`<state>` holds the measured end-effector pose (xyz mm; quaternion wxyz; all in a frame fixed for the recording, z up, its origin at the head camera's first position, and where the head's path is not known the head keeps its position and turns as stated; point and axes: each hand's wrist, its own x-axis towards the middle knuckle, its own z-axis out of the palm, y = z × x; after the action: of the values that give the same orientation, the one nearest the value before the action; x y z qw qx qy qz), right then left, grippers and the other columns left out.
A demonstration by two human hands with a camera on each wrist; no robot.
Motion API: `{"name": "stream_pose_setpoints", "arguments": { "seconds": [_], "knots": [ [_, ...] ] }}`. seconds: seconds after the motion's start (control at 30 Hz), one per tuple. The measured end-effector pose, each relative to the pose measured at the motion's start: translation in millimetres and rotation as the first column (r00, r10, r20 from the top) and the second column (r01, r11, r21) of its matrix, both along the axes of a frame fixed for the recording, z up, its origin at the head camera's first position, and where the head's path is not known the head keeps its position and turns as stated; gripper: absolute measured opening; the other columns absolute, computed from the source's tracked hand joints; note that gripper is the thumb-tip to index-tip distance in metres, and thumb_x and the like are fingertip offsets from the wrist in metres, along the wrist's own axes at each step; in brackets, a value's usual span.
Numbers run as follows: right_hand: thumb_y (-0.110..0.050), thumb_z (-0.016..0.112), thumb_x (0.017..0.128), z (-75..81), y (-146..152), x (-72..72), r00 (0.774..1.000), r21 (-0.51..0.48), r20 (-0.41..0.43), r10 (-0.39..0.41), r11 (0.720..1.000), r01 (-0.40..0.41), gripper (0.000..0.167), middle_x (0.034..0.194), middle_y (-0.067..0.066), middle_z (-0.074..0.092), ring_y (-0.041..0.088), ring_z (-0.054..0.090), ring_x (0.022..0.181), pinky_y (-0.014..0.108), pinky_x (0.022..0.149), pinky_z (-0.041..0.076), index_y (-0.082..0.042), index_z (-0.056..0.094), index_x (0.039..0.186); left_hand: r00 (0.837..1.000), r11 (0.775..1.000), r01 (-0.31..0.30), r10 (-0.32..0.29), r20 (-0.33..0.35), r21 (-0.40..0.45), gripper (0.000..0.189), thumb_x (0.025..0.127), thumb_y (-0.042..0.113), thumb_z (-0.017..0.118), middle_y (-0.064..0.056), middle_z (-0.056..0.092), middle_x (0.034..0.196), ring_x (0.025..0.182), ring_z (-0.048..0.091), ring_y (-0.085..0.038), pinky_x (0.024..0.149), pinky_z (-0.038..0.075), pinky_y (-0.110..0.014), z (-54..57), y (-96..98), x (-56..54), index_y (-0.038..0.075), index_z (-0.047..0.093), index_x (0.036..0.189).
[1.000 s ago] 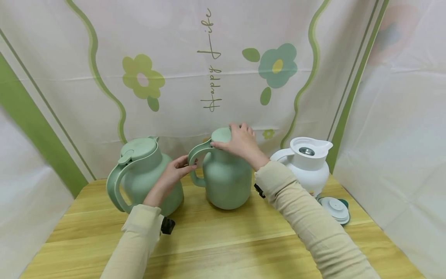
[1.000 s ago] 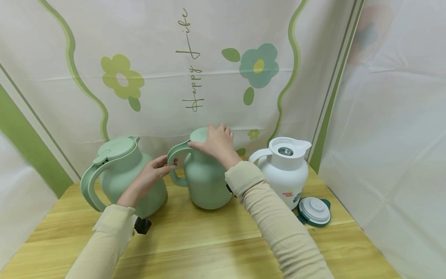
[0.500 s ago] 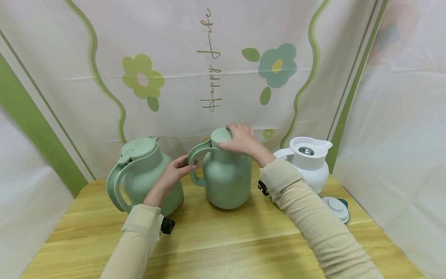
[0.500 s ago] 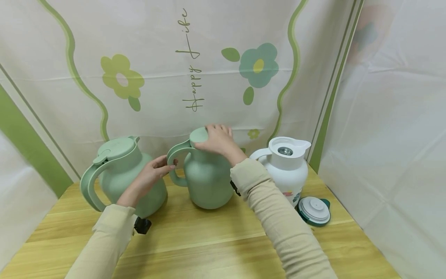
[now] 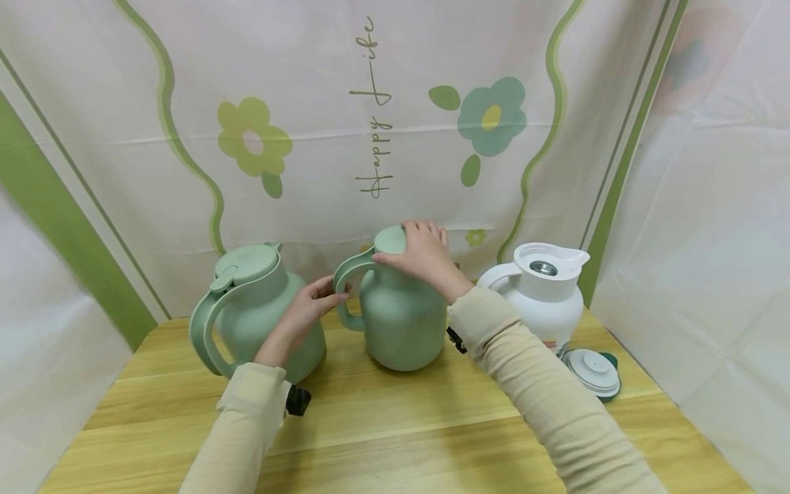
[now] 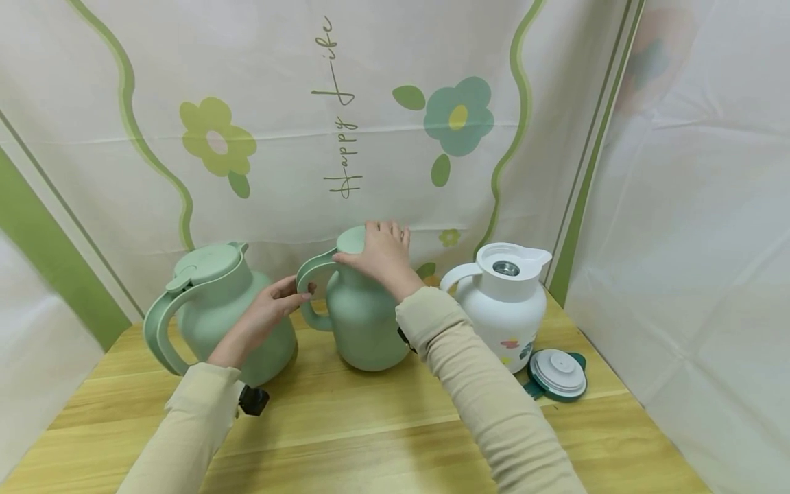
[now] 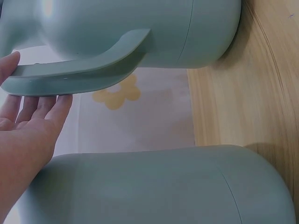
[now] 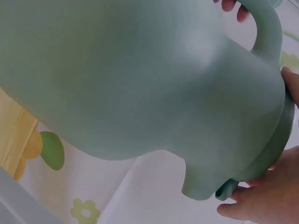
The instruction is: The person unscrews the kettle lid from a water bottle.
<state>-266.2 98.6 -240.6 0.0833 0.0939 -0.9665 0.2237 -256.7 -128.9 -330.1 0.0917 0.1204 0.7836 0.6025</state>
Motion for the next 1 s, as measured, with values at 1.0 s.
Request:
{"name": "stream_pose_setpoints", "arguments": {
  "seconds": [1.0],
  "knots": [
    [-0.045,0.062,0.082,8.6,9,5.6,0.994,-0.028,0.101,0.05,0.998,-0.048,0.085,0.148,0.022,0.026,0.035,0.029,0.134,0.051,0.104,0.04,-0.003,0.029,0.148,1.0,1.0,-0.005,0.005,0.004,0.024,0.048,0.096,0.024,0.057,-0.016,0.05,0.141,0.133,0.044,-0.03,0.117,0.027,-0.049,1.4,1.6,2.0,0.008,0.046,0.14]
  ]
}}
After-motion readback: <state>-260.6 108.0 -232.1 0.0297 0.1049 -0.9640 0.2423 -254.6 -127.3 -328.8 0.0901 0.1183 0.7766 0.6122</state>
